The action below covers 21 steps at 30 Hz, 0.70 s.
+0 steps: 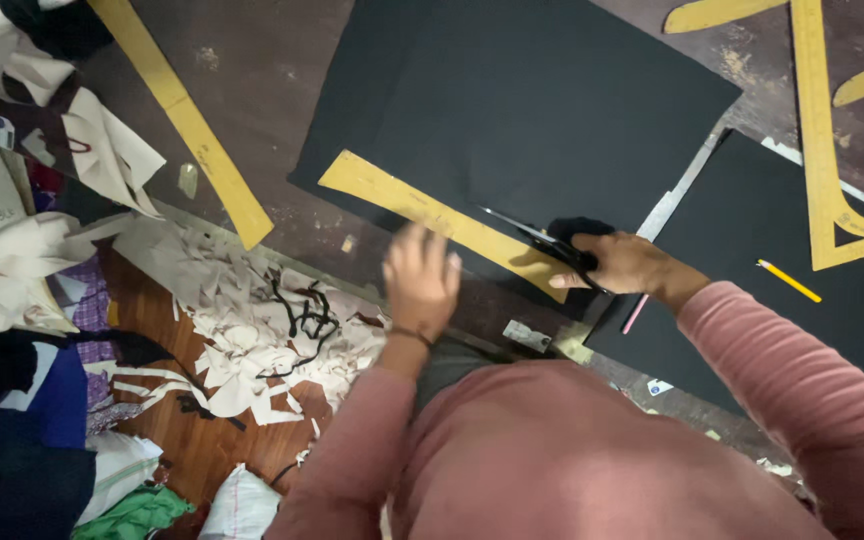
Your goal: The person cuts a large piece of black fabric using scissors, guided by a yellow ruler and pencil markings. They then fold the cut fabric, mark it with a pencil, and continue cutting along the marked lines.
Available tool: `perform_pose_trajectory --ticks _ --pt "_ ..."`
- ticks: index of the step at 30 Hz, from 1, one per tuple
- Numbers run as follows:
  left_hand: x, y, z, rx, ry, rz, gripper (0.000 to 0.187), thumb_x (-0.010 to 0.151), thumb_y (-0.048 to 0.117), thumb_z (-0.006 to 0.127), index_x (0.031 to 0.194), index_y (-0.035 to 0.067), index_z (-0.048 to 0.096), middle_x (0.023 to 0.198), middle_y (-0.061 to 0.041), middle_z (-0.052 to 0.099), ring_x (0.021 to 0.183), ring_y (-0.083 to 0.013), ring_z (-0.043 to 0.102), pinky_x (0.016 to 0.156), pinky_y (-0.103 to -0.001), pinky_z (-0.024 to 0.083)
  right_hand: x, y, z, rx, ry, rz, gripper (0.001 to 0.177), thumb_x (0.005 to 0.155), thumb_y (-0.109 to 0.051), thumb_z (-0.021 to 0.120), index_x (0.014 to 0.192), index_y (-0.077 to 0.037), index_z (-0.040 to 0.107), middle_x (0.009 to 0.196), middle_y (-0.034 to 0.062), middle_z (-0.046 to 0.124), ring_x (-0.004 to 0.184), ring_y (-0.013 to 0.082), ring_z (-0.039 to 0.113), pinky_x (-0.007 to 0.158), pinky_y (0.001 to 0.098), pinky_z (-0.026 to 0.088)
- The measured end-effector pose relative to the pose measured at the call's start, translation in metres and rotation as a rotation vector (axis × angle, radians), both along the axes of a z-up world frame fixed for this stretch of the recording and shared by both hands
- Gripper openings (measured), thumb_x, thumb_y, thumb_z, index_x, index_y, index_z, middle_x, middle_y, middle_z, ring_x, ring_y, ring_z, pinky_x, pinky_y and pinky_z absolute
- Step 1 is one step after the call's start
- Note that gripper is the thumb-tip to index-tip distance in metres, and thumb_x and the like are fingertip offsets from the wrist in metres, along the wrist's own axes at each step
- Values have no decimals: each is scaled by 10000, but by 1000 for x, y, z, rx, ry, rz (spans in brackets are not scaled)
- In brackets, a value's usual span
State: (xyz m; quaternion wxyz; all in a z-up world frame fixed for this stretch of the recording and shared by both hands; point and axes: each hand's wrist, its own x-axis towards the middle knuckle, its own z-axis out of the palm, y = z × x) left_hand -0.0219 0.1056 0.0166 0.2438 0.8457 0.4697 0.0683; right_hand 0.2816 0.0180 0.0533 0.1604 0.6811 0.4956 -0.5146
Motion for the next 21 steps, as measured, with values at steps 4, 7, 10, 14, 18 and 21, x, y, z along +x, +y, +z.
perform_pose_trajectory --ticks 4,7,10,14,18,21 --pt "-18 48 -10 86 54 38 501 996 364 609 1435 130 549 1486 -148 452 1370 -386 433 1058 -565 410 -8 10 -15 -102 -87 40 638 741 -877 568 1150 -393 647 1068 28 799 1162 323 713 1040 478 545" --pt "-24 59 -20 109 122 39 593 987 446 618 1485 147 497 1498 -133 434 1383 -357 411 1079 -544 370 -13 22 -1 -68 -46 88 255 912 -396 636 1119 -246 638 1050 159 780 1141 396 712 1036 525 532" --pt "-29 57 -28 126 138 36 638 944 460 671 1479 152 510 1494 -126 444 1380 -345 414 1075 -539 367 -10 15 -24 -136 -41 9 635 796 -806 565 1166 -297 656 1146 113 786 1209 383 687 1056 506 531" --pt "-29 60 -28 150 126 35 651 926 477 681 1469 156 523 1483 -118 458 1368 -334 428 1076 -512 373 -22 23 -34 -126 -96 23 651 792 -788 576 1353 -458 579 1234 87 755 1202 374 686 1055 511 534" --pt "-31 63 -25 142 123 42 669 903 494 707 1461 168 536 1483 -110 466 1340 -323 451 1049 -501 391 -31 42 -6 -99 -81 17 477 879 -404 605 1352 -344 606 1235 136 753 1207 413 676 1064 538 523" --pt "-33 64 -27 150 163 2 659 931 499 685 1470 159 519 1491 -108 442 1353 -319 435 1050 -487 383 -25 33 -37 -103 -83 -8 602 796 -748 576 1294 -418 647 1186 125 766 1165 413 695 1033 532 541"
